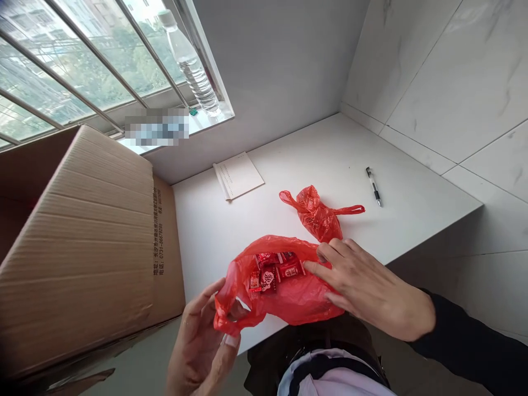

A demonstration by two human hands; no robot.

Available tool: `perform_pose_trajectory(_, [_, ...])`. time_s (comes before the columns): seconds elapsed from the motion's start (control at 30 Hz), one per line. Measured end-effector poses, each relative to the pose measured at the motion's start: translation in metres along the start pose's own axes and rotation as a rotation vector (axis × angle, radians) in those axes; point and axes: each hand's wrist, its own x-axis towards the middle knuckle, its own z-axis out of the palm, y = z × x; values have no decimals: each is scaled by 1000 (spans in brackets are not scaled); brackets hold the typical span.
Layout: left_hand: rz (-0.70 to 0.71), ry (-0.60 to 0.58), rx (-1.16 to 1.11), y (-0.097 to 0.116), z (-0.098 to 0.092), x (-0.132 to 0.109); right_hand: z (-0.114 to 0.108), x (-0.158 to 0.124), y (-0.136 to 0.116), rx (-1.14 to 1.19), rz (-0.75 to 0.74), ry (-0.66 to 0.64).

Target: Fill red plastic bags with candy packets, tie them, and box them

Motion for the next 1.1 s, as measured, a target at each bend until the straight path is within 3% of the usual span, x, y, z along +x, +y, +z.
perform_pose_trajectory(0.17, [234, -103, 172, 2, -3, 3, 12, 8, 4, -21, 69, -62])
perform_pose_trajectory(0.37, [408, -36, 285, 2, 0, 13, 22, 13, 0, -82, 77, -31])
perform_pose_trajectory(0.6, [218, -39, 48, 3, 16, 16, 19, 7, 2, -68, 40, 16])
perform_pose_trajectory(0.73, [103, -65, -177, -2, 26, 24, 30, 12, 2, -100, 55, 97])
perform_pose_trajectory(0.83, [113, -81, -265, -5, 34, 32, 28, 13, 2, -58, 58, 92])
perform_pose_trajectory(1.0, [158, -46, -316, 1, 40, 42, 0, 14, 0, 49, 16, -8])
perform_pose_trajectory(1.1, [92, -36, -343, 3, 43, 43, 4, 14, -5, 8, 31, 50])
